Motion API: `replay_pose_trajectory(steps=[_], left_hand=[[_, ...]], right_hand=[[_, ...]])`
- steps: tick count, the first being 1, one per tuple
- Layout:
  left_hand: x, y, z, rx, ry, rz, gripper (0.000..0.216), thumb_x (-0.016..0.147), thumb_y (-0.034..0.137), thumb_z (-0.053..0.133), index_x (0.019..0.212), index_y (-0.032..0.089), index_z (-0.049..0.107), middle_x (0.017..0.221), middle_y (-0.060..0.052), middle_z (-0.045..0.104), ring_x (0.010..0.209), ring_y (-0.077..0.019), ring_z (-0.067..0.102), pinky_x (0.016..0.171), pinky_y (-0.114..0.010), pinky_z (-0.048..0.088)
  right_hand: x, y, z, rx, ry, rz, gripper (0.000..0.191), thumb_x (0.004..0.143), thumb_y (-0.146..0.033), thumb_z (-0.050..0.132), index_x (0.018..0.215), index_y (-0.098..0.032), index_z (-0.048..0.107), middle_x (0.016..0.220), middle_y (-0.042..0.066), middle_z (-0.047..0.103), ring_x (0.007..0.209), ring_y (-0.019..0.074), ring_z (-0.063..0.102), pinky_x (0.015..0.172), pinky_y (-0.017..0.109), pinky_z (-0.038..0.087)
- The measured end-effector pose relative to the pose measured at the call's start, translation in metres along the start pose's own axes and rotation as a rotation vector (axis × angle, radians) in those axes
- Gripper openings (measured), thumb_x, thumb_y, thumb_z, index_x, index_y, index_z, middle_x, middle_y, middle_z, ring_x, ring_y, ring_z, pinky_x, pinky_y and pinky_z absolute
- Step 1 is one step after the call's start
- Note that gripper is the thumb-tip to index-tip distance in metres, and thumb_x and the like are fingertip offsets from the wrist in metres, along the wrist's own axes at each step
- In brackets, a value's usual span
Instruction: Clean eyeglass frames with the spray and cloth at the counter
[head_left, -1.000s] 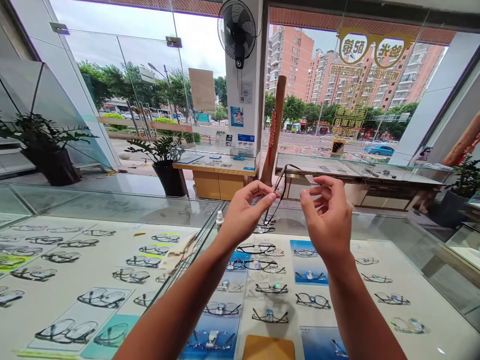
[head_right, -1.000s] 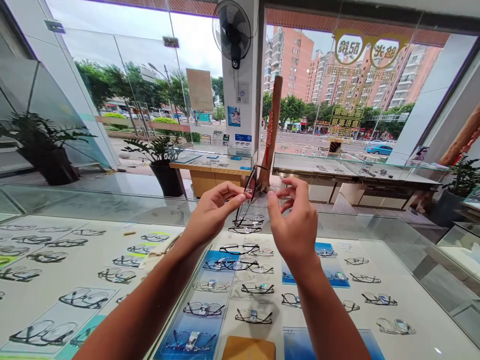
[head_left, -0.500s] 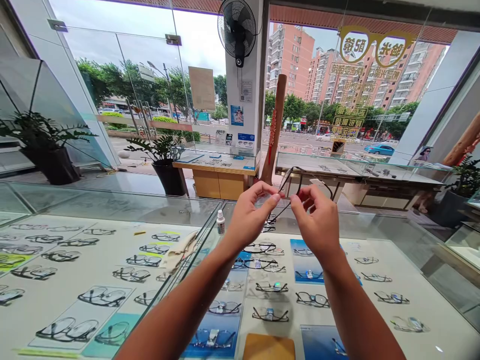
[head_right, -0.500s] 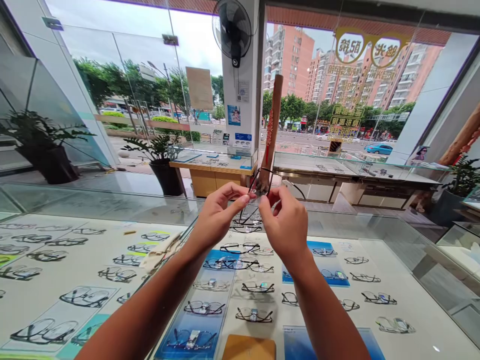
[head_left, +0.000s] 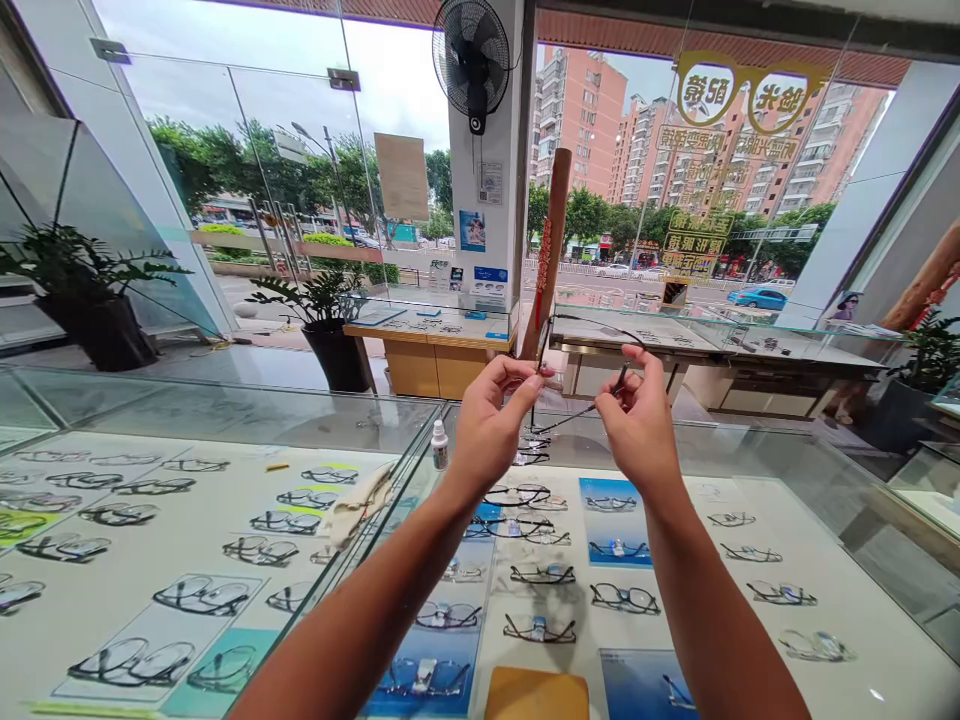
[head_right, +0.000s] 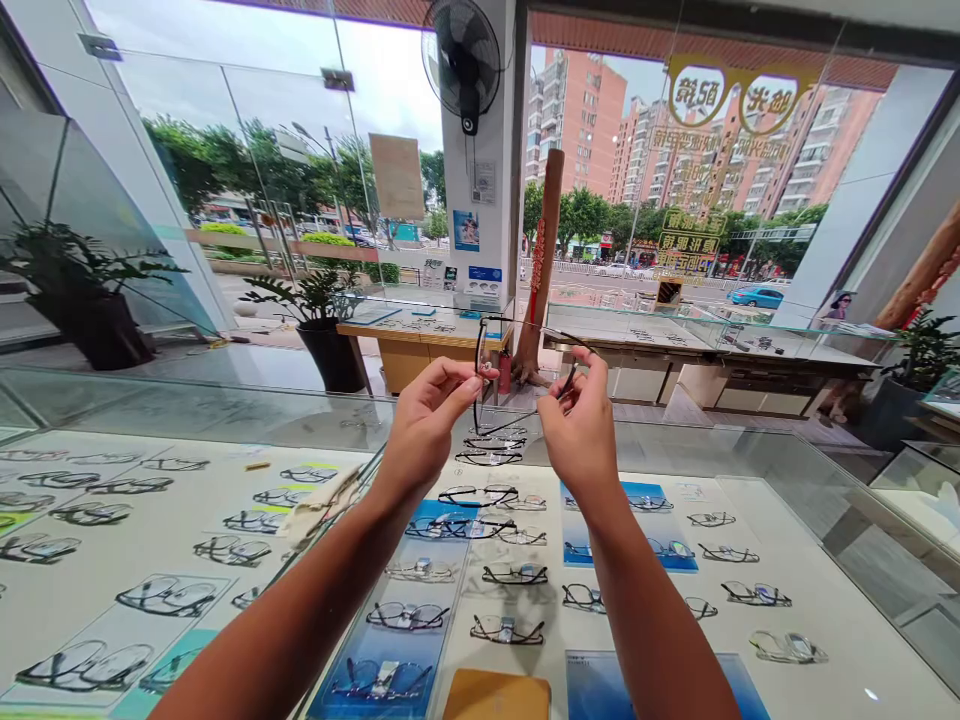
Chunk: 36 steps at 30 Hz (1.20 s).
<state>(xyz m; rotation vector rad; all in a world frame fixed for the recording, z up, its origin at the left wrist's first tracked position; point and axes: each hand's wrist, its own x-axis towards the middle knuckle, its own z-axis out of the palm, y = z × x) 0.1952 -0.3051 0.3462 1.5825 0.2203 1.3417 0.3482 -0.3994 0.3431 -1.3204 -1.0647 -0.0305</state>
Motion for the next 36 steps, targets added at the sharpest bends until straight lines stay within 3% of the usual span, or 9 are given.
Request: replay_pose_trajectory(steps=[7, 12, 14, 19, 22, 29, 36], left_hand=[[0.007, -0.006, -0.002, -0.154, 0.126, 0.014, 0.012, 0.092, 0.032, 0.072, 0.092, 0.023, 0.064, 0.107, -0.007, 0.08, 0.111, -0.0213, 0.073, 0.106, -0.04, 0.053], [0.011, -0.009, -0.005, -0.147, 0.188, 0.005, 0.017, 0.093, 0.036, 0.072, 0.093, 0.023, 0.062, 0.109, -0.007, 0.079, 0.107, -0.0195, 0.072, 0.093, -0.034, 0.056], [0.013, -0.011, -0.008, -0.141, 0.182, 0.005, 0.018, 0.092, 0.037, 0.073, 0.093, 0.022, 0.063, 0.109, -0.007, 0.08, 0.105, -0.0189, 0.073, 0.089, -0.033, 0.056], [0.017, -0.015, -0.013, -0.121, 0.13, 0.041, 0.018, 0.091, 0.036, 0.079, 0.094, 0.022, 0.068, 0.107, -0.008, 0.081, 0.103, -0.0194, 0.074, 0.095, -0.036, 0.057], [0.017, -0.017, -0.012, -0.094, 0.073, 0.034, 0.017, 0.091, 0.035, 0.079, 0.094, 0.022, 0.068, 0.103, -0.007, 0.081, 0.105, -0.0203, 0.075, 0.1, -0.037, 0.057], [0.015, -0.017, -0.015, 0.125, -0.163, 0.031, 0.013, 0.096, 0.032, 0.071, 0.093, 0.02, 0.066, 0.101, -0.007, 0.08, 0.098, -0.0195, 0.074, 0.095, -0.036, 0.054], [0.016, -0.015, -0.019, 0.207, -0.234, 0.025, 0.014, 0.096, 0.033, 0.07, 0.091, 0.021, 0.065, 0.099, -0.007, 0.079, 0.097, -0.02, 0.073, 0.094, -0.036, 0.053]], right_hand=[[0.008, 0.006, -0.006, 0.079, -0.043, 0.094, 0.042, 0.082, -0.029, 0.065, 0.121, -0.022, 0.056, 0.084, -0.003, 0.06, 0.062, 0.0131, 0.046, 0.058, 0.028, 0.039], [0.01, 0.009, -0.008, 0.167, -0.079, 0.172, 0.047, 0.081, -0.037, 0.069, 0.122, -0.021, 0.054, 0.089, -0.001, 0.064, 0.059, 0.0121, 0.044, 0.057, 0.028, 0.039], [0.009, 0.007, -0.011, 0.075, -0.107, 0.145, 0.047, 0.084, -0.039, 0.068, 0.126, -0.021, 0.056, 0.093, 0.001, 0.066, 0.061, 0.0134, 0.047, 0.06, 0.031, 0.043], [0.001, -0.01, -0.017, -0.373, 0.066, -0.193, 0.036, 0.093, -0.035, 0.064, 0.127, -0.025, 0.071, 0.109, 0.007, 0.067, 0.087, 0.0231, 0.061, 0.082, 0.041, 0.05], [-0.004, -0.015, -0.015, -0.331, -0.028, -0.327, 0.039, 0.099, -0.033, 0.058, 0.136, -0.025, 0.068, 0.12, 0.009, 0.072, 0.102, 0.0271, 0.064, 0.09, 0.046, 0.052], [0.001, -0.007, -0.018, -0.389, 0.063, -0.359, 0.04, 0.097, -0.034, 0.061, 0.135, -0.022, 0.066, 0.13, 0.012, 0.071, 0.107, 0.0307, 0.067, 0.094, 0.052, 0.054], [0.004, -0.006, -0.022, -0.387, 0.102, -0.38, 0.04, 0.098, -0.037, 0.061, 0.134, -0.022, 0.067, 0.131, 0.012, 0.071, 0.109, 0.0312, 0.067, 0.094, 0.051, 0.055]])
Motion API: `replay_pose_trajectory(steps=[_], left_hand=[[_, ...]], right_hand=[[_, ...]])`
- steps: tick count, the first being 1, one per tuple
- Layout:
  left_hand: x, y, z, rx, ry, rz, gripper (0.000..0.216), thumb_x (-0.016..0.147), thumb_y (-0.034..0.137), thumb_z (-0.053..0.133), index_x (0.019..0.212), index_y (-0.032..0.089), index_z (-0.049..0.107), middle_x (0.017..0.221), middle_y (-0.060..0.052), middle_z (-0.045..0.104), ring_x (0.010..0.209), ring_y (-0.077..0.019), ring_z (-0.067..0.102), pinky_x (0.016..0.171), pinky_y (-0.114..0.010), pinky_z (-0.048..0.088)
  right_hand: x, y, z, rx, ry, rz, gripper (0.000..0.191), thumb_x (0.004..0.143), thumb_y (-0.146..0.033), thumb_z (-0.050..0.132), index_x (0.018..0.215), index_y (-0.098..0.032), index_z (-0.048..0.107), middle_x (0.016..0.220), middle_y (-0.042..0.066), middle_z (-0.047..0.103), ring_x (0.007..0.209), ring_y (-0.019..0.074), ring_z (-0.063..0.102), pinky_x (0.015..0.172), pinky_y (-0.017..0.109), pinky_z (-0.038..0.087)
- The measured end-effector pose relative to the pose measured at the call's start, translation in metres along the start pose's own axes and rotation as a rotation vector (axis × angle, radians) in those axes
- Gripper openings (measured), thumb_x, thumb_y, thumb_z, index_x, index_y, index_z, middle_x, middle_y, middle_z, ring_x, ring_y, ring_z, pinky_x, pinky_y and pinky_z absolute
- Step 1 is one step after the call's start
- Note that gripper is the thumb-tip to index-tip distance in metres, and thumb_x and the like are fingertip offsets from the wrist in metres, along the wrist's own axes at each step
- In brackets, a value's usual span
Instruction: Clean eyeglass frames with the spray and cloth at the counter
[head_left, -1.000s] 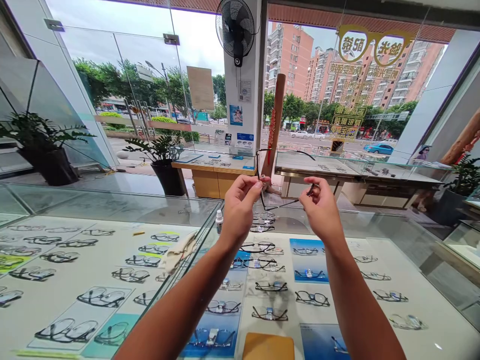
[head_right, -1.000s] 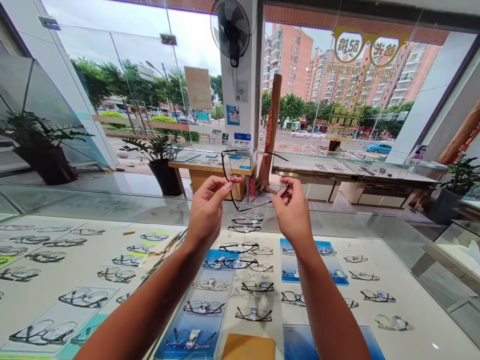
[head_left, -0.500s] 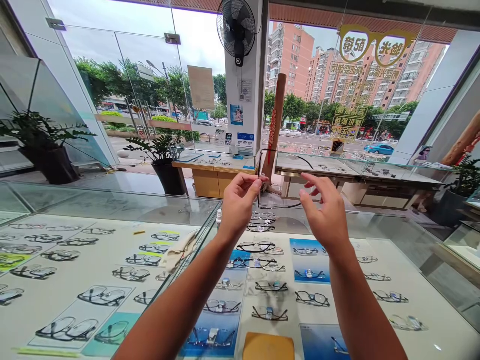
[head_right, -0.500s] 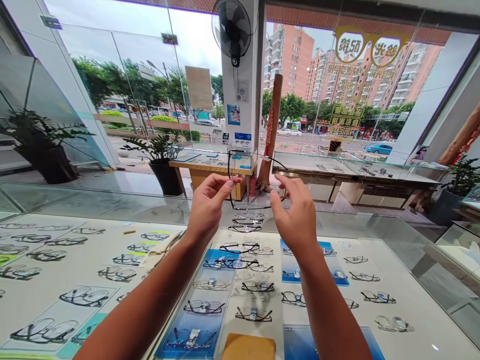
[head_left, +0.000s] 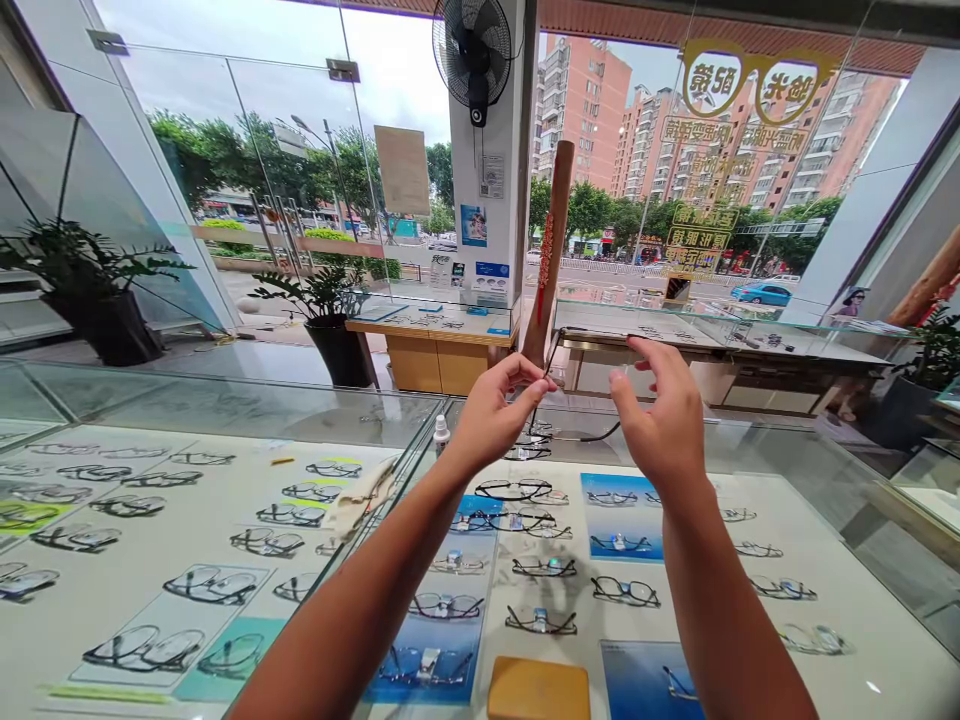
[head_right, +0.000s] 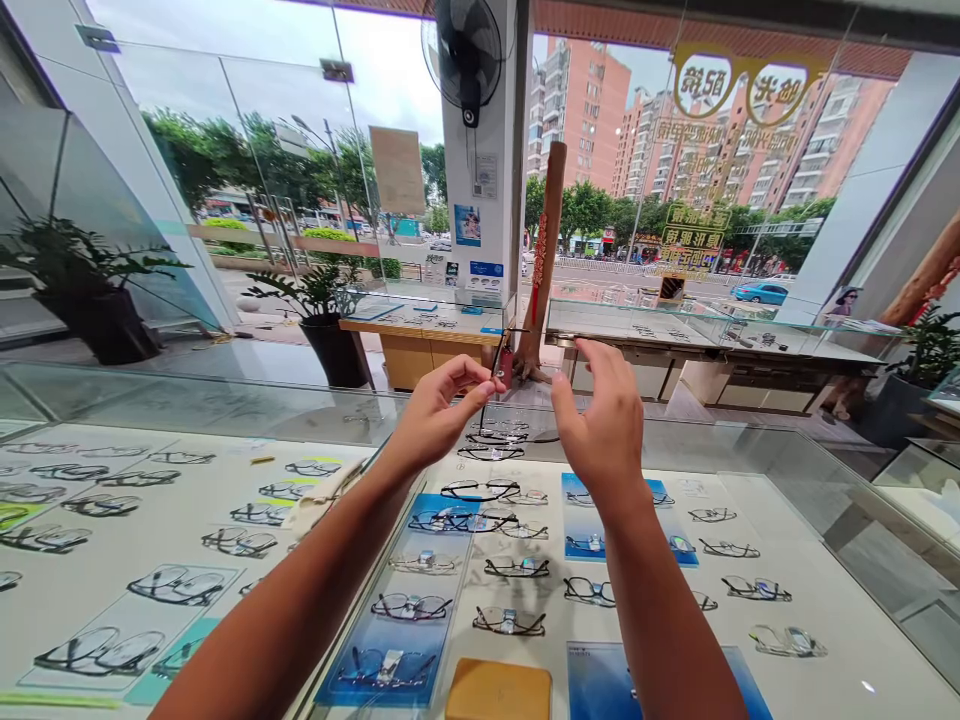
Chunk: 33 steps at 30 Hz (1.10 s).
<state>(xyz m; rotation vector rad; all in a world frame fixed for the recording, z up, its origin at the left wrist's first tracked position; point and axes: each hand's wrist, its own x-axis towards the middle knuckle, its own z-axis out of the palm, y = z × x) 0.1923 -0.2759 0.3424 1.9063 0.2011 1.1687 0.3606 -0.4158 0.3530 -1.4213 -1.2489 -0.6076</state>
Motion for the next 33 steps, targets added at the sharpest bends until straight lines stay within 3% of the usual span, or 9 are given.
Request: replay_pose_trajectory(steps=[6, 9, 12, 20, 26, 33], left_hand=[[0.002, -0.005, 0.005, -0.249, 0.048, -0.083, 0.024, 0.087, 0.041, 0.08, 0.09, 0.02, 0.067, 0.105, -0.008, 0.079, 0.107, -0.0227, 0.072, 0.103, -0.039, 0.052], [0.0, -0.007, 0.009, -0.33, 0.059, -0.145, 0.03, 0.081, 0.042, 0.086, 0.085, 0.019, 0.068, 0.121, -0.01, 0.076, 0.119, -0.0254, 0.068, 0.109, -0.042, 0.049], [-0.001, -0.007, 0.01, -0.384, 0.034, -0.201, 0.03, 0.077, 0.04, 0.089, 0.082, 0.018, 0.068, 0.135, -0.011, 0.071, 0.129, -0.0285, 0.064, 0.115, -0.046, 0.043], [0.002, -0.002, -0.004, -0.47, -0.113, -0.302, 0.021, 0.075, 0.034, 0.089, 0.08, 0.02, 0.074, 0.133, -0.01, 0.074, 0.145, -0.0316, 0.054, 0.127, -0.051, 0.026], [0.003, 0.0, -0.016, -0.375, -0.152, -0.282, 0.02, 0.079, 0.037, 0.087, 0.081, 0.02, 0.077, 0.127, -0.01, 0.077, 0.148, -0.0315, 0.052, 0.129, -0.053, 0.023], [0.002, 0.002, -0.018, -0.059, -0.149, -0.162, 0.03, 0.095, 0.051, 0.069, 0.098, 0.025, 0.084, 0.134, -0.008, 0.075, 0.133, -0.0283, 0.064, 0.125, -0.048, 0.037]], right_hand=[[-0.01, -0.011, 0.017, 0.098, -0.211, 0.074, 0.033, 0.098, -0.044, 0.066, 0.122, -0.022, 0.074, 0.122, 0.011, 0.076, 0.108, 0.0323, 0.068, 0.093, 0.05, 0.054], [-0.015, -0.015, 0.03, 0.136, -0.31, 0.04, 0.029, 0.099, -0.041, 0.067, 0.12, -0.023, 0.076, 0.122, 0.01, 0.076, 0.114, 0.0325, 0.066, 0.1, 0.051, 0.052], [-0.017, -0.014, 0.038, 0.196, -0.324, 0.034, 0.03, 0.098, -0.038, 0.068, 0.124, -0.025, 0.076, 0.126, 0.01, 0.075, 0.117, 0.0323, 0.065, 0.104, 0.052, 0.049], [-0.016, -0.004, 0.051, 0.665, -0.426, 0.163, 0.023, 0.095, -0.04, 0.074, 0.114, -0.028, 0.081, 0.126, 0.007, 0.074, 0.119, 0.0276, 0.066, 0.093, 0.041, 0.051], [-0.023, -0.004, 0.067, 0.832, -0.38, 0.291, 0.022, 0.091, -0.046, 0.079, 0.102, -0.028, 0.084, 0.114, 0.006, 0.074, 0.11, 0.0257, 0.067, 0.089, 0.038, 0.053], [-0.027, -0.013, 0.069, 0.76, -0.23, 0.358, 0.021, 0.09, -0.041, 0.073, 0.087, -0.023, 0.081, 0.097, 0.005, 0.073, 0.099, 0.0238, 0.065, 0.09, 0.037, 0.051]])
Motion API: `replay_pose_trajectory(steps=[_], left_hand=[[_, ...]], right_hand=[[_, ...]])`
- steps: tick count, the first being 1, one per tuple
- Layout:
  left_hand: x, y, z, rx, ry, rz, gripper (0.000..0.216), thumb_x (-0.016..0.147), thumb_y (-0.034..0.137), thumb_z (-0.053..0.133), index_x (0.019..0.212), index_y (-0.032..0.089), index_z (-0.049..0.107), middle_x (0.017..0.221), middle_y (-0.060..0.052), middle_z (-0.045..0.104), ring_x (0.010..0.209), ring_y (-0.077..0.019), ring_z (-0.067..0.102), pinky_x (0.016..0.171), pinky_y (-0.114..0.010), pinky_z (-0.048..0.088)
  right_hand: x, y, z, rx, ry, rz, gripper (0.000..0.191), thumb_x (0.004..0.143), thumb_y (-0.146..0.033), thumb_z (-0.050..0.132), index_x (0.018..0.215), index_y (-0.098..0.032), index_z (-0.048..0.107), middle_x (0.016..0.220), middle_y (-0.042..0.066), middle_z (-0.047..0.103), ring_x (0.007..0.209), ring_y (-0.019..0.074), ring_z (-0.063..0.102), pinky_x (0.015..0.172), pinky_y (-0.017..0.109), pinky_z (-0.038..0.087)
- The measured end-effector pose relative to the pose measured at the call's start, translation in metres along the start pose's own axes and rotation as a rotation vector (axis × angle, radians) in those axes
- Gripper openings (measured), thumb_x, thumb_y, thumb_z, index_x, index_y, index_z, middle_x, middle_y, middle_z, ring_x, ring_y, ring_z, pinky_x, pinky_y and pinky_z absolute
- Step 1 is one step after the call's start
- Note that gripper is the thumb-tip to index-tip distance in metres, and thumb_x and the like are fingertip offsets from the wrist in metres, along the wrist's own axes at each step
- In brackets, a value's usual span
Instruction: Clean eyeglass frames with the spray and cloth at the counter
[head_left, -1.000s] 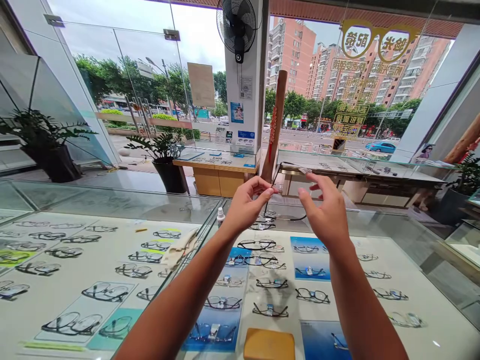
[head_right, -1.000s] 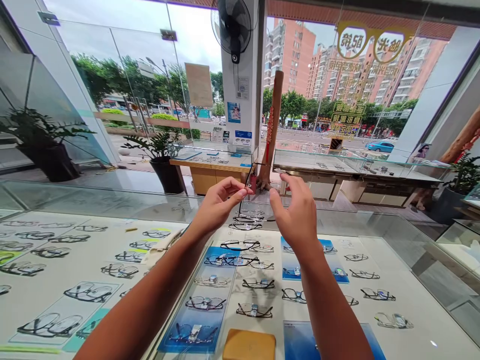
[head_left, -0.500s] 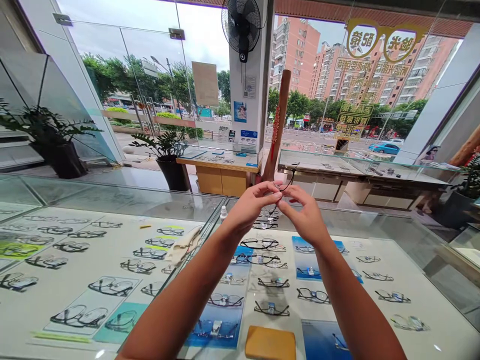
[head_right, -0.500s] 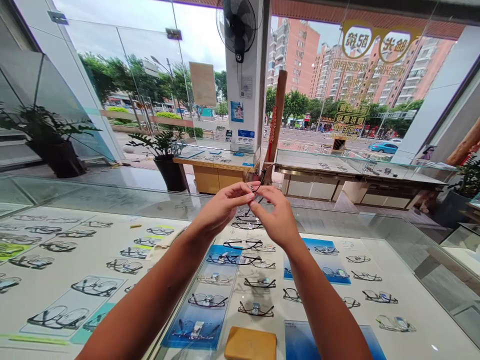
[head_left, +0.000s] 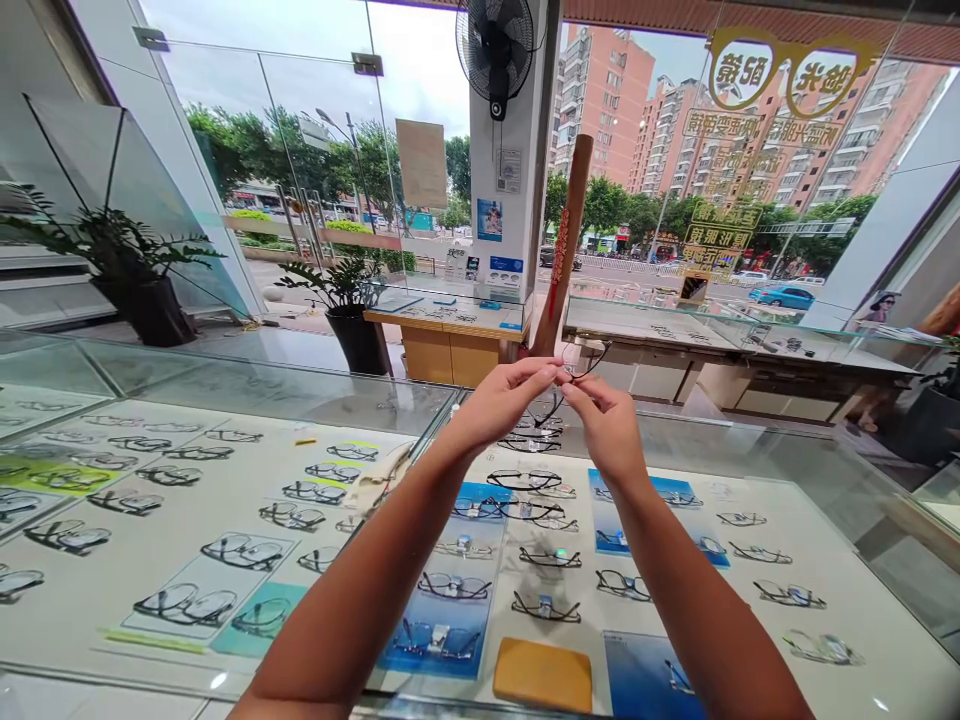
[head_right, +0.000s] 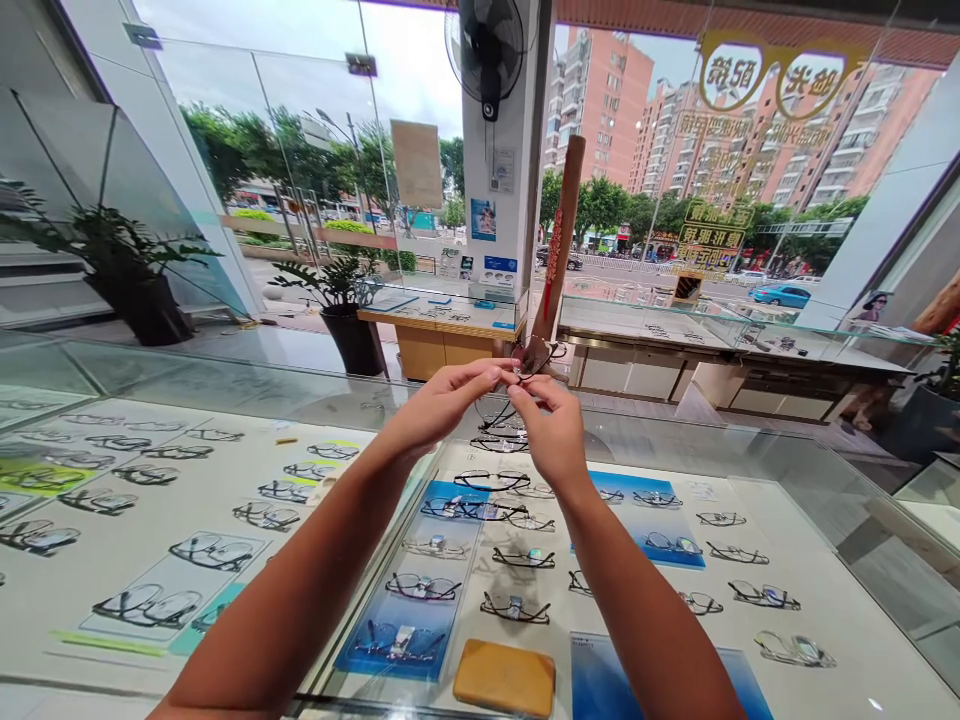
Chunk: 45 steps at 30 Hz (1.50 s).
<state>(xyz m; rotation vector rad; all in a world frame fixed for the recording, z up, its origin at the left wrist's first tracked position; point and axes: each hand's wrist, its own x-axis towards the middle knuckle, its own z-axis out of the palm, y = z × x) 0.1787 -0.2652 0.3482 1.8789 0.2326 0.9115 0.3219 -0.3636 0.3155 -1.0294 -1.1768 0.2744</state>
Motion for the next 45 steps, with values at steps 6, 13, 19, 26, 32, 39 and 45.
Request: replay_pose_trajectory(steps=[6, 13, 19, 26, 32, 39, 45], left_hand=[[-0.001, -0.005, 0.006, 0.149, 0.094, 0.092, 0.027, 0.095, 0.05, 0.071, 0.093, 0.028, 0.085, 0.126, -0.009, 0.076, 0.125, -0.0281, 0.066, 0.119, -0.05, 0.044], [-0.003, 0.0, 0.004, 0.31, 0.115, 0.114, 0.034, 0.101, 0.048, 0.061, 0.09, 0.029, 0.087, 0.122, -0.008, 0.077, 0.12, -0.029, 0.067, 0.113, -0.048, 0.047], [-0.006, 0.001, 0.002, 0.484, 0.175, 0.156, 0.032, 0.1, 0.046, 0.063, 0.088, 0.029, 0.087, 0.118, -0.006, 0.079, 0.118, -0.0302, 0.066, 0.112, -0.049, 0.046], [-0.005, -0.001, -0.014, 0.292, 0.138, 0.06, 0.036, 0.098, 0.047, 0.063, 0.081, 0.026, 0.086, 0.112, -0.007, 0.08, 0.113, -0.0278, 0.07, 0.109, -0.045, 0.048], [-0.018, -0.062, -0.052, 0.253, 0.551, -0.02, 0.025, 0.093, 0.041, 0.065, 0.091, 0.02, 0.079, 0.113, -0.011, 0.079, 0.118, -0.0294, 0.069, 0.11, -0.046, 0.048], [-0.052, -0.17, -0.064, 0.536, 0.714, -0.274, 0.065, 0.079, 0.025, 0.077, 0.139, 0.019, 0.053, 0.142, -0.016, 0.062, 0.136, -0.0304, 0.057, 0.117, -0.043, 0.041], [-0.058, -0.198, -0.07, 0.458, 0.597, -0.467, 0.041, 0.08, 0.023, 0.074, 0.117, 0.02, 0.058, 0.117, -0.013, 0.072, 0.107, -0.0289, 0.067, 0.099, -0.041, 0.049]], right_hand=[[0.001, 0.004, 0.004, -0.019, 0.107, 0.059, 0.026, 0.085, -0.036, 0.067, 0.063, -0.022, 0.065, 0.086, 0.003, 0.069, 0.087, 0.0218, 0.061, 0.087, 0.036, 0.05], [-0.001, 0.01, 0.007, -0.09, 0.043, 0.013, 0.03, 0.09, -0.037, 0.064, 0.064, -0.022, 0.064, 0.08, 0.002, 0.066, 0.087, 0.0223, 0.061, 0.086, 0.036, 0.047], [-0.003, 0.016, 0.008, -0.17, 0.004, -0.04, 0.029, 0.094, -0.036, 0.061, 0.071, -0.022, 0.071, 0.084, 0.003, 0.069, 0.086, 0.0221, 0.062, 0.083, 0.036, 0.046], [-0.006, 0.016, 0.012, -0.156, -0.05, -0.003, 0.031, 0.094, -0.041, 0.062, 0.071, -0.022, 0.071, 0.087, 0.004, 0.073, 0.087, 0.023, 0.065, 0.083, 0.036, 0.048], [0.0, 0.021, 0.007, -0.041, 0.002, 0.097, 0.025, 0.089, -0.042, 0.067, 0.075, -0.023, 0.077, 0.101, 0.007, 0.08, 0.108, 0.0283, 0.072, 0.097, 0.041, 0.051], [0.002, 0.016, 0.005, 0.051, 0.014, 0.195, 0.023, 0.08, -0.044, 0.077, 0.082, -0.022, 0.083, 0.105, 0.008, 0.082, 0.106, 0.0278, 0.069, 0.1, 0.045, 0.051], [0.005, 0.013, 0.0, 0.128, 0.035, 0.287, 0.025, 0.074, -0.045, 0.083, 0.084, -0.022, 0.083, 0.105, 0.009, 0.082, 0.099, 0.0254, 0.069, 0.089, 0.041, 0.053]])
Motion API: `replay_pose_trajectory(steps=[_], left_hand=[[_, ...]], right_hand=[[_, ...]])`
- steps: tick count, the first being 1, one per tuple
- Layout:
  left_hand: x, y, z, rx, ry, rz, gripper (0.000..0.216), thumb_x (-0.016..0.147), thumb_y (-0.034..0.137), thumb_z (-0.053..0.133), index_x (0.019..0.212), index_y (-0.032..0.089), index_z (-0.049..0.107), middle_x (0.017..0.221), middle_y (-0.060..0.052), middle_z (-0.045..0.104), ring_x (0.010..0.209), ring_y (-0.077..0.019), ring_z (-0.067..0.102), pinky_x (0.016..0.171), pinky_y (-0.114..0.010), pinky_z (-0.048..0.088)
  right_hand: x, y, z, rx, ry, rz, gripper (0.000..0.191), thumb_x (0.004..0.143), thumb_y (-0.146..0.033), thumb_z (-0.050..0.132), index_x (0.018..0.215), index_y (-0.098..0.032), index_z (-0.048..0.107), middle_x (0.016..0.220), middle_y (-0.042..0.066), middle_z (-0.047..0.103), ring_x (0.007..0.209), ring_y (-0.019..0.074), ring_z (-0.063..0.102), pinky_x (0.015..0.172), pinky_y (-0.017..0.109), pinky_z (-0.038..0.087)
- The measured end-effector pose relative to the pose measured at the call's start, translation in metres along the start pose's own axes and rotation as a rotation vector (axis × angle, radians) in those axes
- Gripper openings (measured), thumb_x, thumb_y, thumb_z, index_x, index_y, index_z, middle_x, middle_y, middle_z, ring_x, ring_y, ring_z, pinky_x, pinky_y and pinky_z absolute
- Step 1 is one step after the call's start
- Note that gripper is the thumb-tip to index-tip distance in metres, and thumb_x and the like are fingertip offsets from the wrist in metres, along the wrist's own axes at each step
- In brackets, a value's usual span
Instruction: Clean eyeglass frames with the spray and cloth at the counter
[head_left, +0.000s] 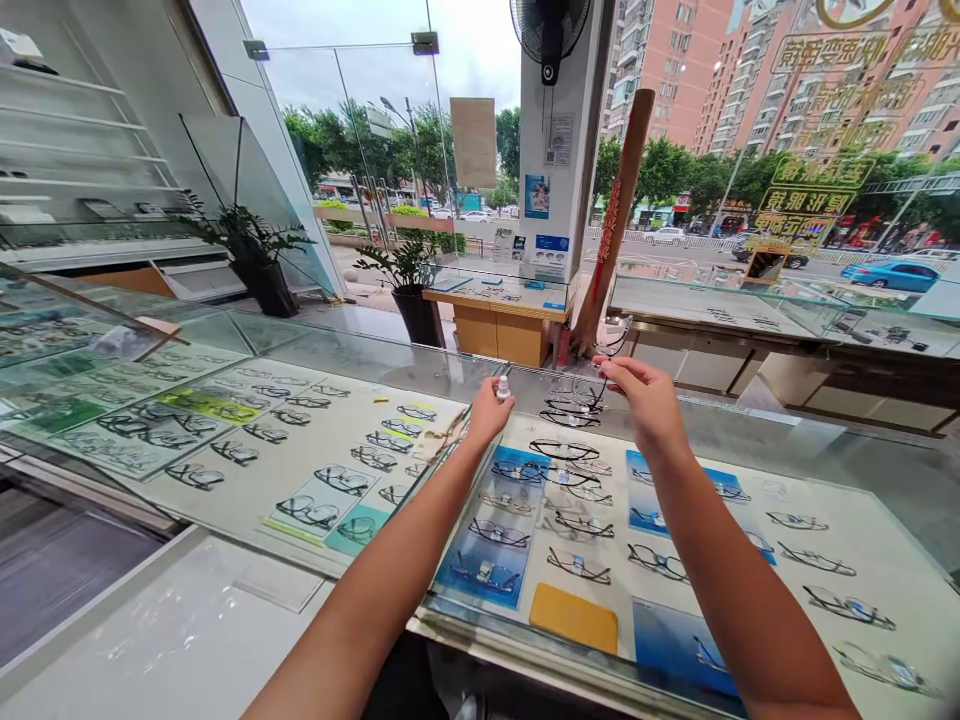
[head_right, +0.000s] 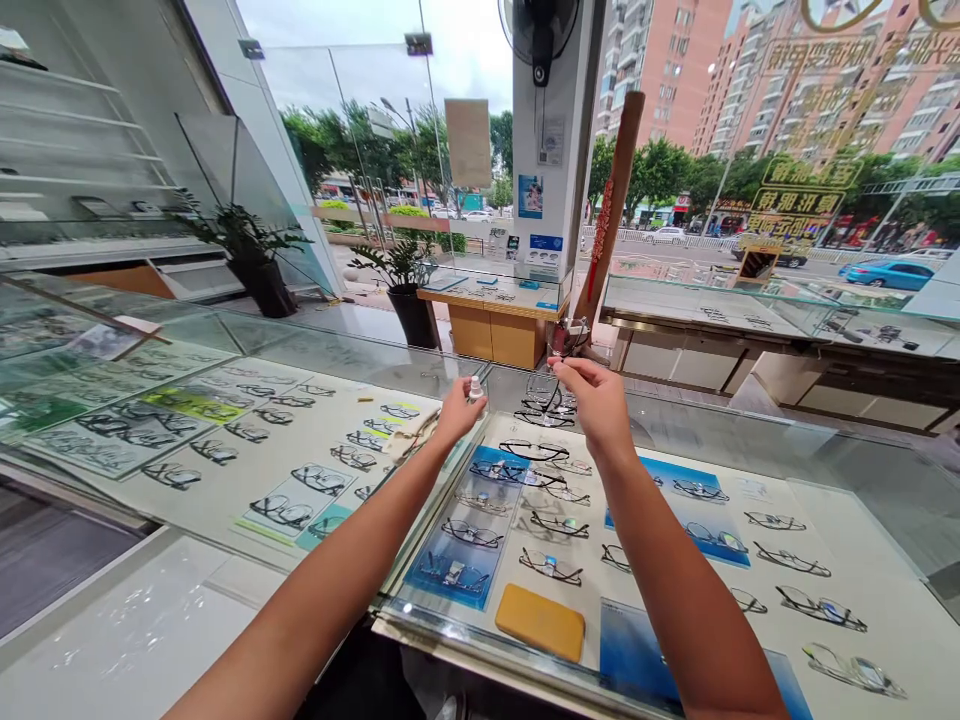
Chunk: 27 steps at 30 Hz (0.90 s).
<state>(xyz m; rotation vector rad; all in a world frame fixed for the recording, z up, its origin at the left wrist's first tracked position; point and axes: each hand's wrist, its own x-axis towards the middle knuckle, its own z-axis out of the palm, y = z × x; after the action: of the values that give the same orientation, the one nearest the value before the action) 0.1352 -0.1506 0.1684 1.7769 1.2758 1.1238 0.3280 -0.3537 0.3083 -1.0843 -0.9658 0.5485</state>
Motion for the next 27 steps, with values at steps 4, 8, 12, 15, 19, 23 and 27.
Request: replay_pose_trajectory(steps=[4, 8, 12, 15, 19, 23, 27], left_hand=[[0.001, -0.004, -0.006, -0.039, -0.029, -0.031, 0.02, 0.08, 0.03, 0.073, 0.09, 0.022, 0.059, 0.087, -0.007, 0.068, 0.093, -0.029, 0.066, 0.091, -0.041, 0.049], [0.01, 0.026, -0.011, -0.21, -0.031, 0.019, 0.029, 0.086, 0.043, 0.066, 0.105, 0.023, 0.057, 0.09, -0.004, 0.064, 0.092, -0.0236, 0.064, 0.085, -0.036, 0.052], [0.022, 0.093, -0.011, -0.423, -0.089, 0.091, 0.045, 0.087, 0.064, 0.059, 0.108, 0.025, 0.053, 0.089, -0.002, 0.059, 0.079, -0.0174, 0.061, 0.067, -0.028, 0.053], [0.012, 0.146, -0.012, -0.594, -0.248, 0.133, 0.062, 0.085, 0.085, 0.047, 0.086, 0.023, 0.053, 0.076, -0.001, 0.052, 0.063, -0.0146, 0.054, 0.054, -0.026, 0.047], [-0.021, 0.192, -0.017, -0.978, -0.699, 0.069, 0.08, 0.078, 0.101, 0.041, 0.061, 0.022, 0.043, 0.058, 0.003, 0.035, 0.047, -0.011, 0.037, 0.042, -0.025, 0.035], [-0.04, 0.205, -0.019, -1.05, -0.897, 0.005, 0.085, 0.073, 0.106, 0.036, 0.053, 0.023, 0.037, 0.049, 0.005, 0.025, 0.039, -0.0093, 0.026, 0.036, -0.023, 0.023], [-0.042, 0.203, -0.017, -1.007, -0.915, 0.023, 0.085, 0.074, 0.105, 0.035, 0.05, 0.023, 0.037, 0.045, 0.005, 0.025, 0.038, -0.0089, 0.024, 0.035, -0.022, 0.018]], right_hand=[[0.004, 0.001, -0.005, 0.054, 0.02, 0.007, 0.027, 0.071, -0.045, 0.086, 0.083, -0.022, 0.081, 0.107, 0.01, 0.083, 0.094, 0.0233, 0.07, 0.083, 0.037, 0.053], [0.009, 0.003, -0.007, 0.086, 0.024, -0.018, 0.027, 0.074, -0.046, 0.086, 0.084, -0.021, 0.078, 0.112, 0.01, 0.083, 0.1, 0.0253, 0.073, 0.087, 0.039, 0.055], [0.011, -0.001, -0.01, 0.128, -0.01, -0.136, 0.025, 0.081, -0.045, 0.083, 0.088, -0.021, 0.077, 0.111, 0.011, 0.083, 0.109, 0.0269, 0.074, 0.098, 0.044, 0.055], [0.012, -0.005, -0.013, 0.122, -0.02, -0.224, 0.024, 0.084, -0.044, 0.082, 0.093, -0.022, 0.078, 0.11, 0.011, 0.083, 0.108, 0.027, 0.074, 0.1, 0.045, 0.056], [0.012, -0.01, -0.016, 0.071, -0.009, -0.257, 0.024, 0.087, -0.045, 0.08, 0.094, -0.022, 0.078, 0.105, 0.009, 0.083, 0.1, 0.0254, 0.074, 0.095, 0.042, 0.057], [0.009, -0.011, -0.014, 0.028, -0.031, -0.242, 0.026, 0.086, -0.048, 0.081, 0.094, -0.023, 0.077, 0.1, 0.007, 0.081, 0.097, 0.0245, 0.073, 0.093, 0.04, 0.056], [0.001, -0.012, -0.008, -0.007, -0.106, -0.248, 0.023, 0.09, -0.047, 0.079, 0.092, -0.024, 0.077, 0.097, 0.005, 0.079, 0.094, 0.0219, 0.069, 0.091, 0.036, 0.052]])
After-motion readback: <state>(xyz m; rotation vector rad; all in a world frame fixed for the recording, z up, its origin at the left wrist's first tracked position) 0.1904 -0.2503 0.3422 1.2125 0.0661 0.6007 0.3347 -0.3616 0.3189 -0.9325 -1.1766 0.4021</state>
